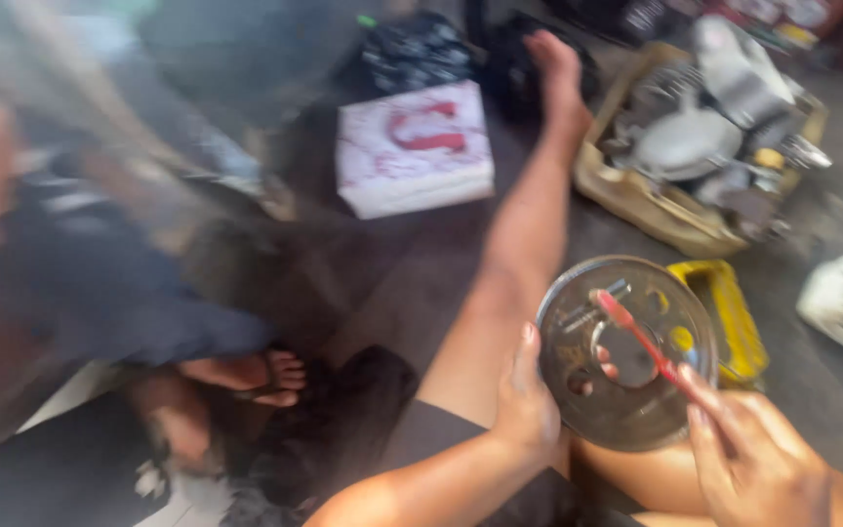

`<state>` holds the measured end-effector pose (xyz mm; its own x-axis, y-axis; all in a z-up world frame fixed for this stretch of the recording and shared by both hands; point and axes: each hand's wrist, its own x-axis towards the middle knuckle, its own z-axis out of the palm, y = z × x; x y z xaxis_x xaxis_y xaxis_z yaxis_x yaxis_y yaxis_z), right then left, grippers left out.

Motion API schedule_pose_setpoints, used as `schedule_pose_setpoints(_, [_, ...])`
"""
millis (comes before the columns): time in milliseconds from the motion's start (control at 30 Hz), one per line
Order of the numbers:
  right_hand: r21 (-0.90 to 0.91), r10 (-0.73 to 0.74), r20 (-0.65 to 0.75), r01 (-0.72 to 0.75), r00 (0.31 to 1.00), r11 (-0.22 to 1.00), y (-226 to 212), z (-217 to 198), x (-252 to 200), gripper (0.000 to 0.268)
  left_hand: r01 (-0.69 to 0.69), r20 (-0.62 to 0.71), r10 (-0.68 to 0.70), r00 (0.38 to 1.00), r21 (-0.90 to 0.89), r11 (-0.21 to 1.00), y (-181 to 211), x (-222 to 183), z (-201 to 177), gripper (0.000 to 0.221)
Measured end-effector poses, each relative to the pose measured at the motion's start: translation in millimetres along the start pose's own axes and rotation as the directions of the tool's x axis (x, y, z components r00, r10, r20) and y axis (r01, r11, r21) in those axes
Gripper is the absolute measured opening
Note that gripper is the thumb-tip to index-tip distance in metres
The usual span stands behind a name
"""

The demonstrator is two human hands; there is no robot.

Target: A person is cleaning a circular motorcycle component, likely a clutch bell, using a small brush while sitting on the floor.

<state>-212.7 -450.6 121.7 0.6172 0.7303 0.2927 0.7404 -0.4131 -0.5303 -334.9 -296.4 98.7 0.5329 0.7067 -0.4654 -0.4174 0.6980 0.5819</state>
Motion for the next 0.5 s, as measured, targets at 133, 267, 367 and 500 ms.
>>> schedule_pose_setpoints(133, [0.061,-0.221,-0.003,0.221,0.975,0.973,-7,25,-1,0.044,-0.077,-0.063,0.065,0.996,-0.199,0.977,39,-35,-19,0.049])
schedule_pose_setpoints(267, [0.05,-0.387,-0.046,0.389,0.921,0.92,-7,54,13,0.043,-0.113,-0.093,0.088,0.992,-0.318,0.941,67,-61,-40,0.048])
schedule_pose_setpoints(367, [0.06,-0.448,-0.085,0.453,0.89,0.889,-23,67,17,0.051,-0.169,-0.092,0.145,0.985,-0.358,0.918,69,-64,-60,0.048])
schedule_pose_setpoints(500, [0.186,-0.615,0.172,0.588,0.77,0.787,6,99,6,0.058,-0.156,-0.049,0.148,0.988,-0.309,0.938,80,-76,-64,0.056])
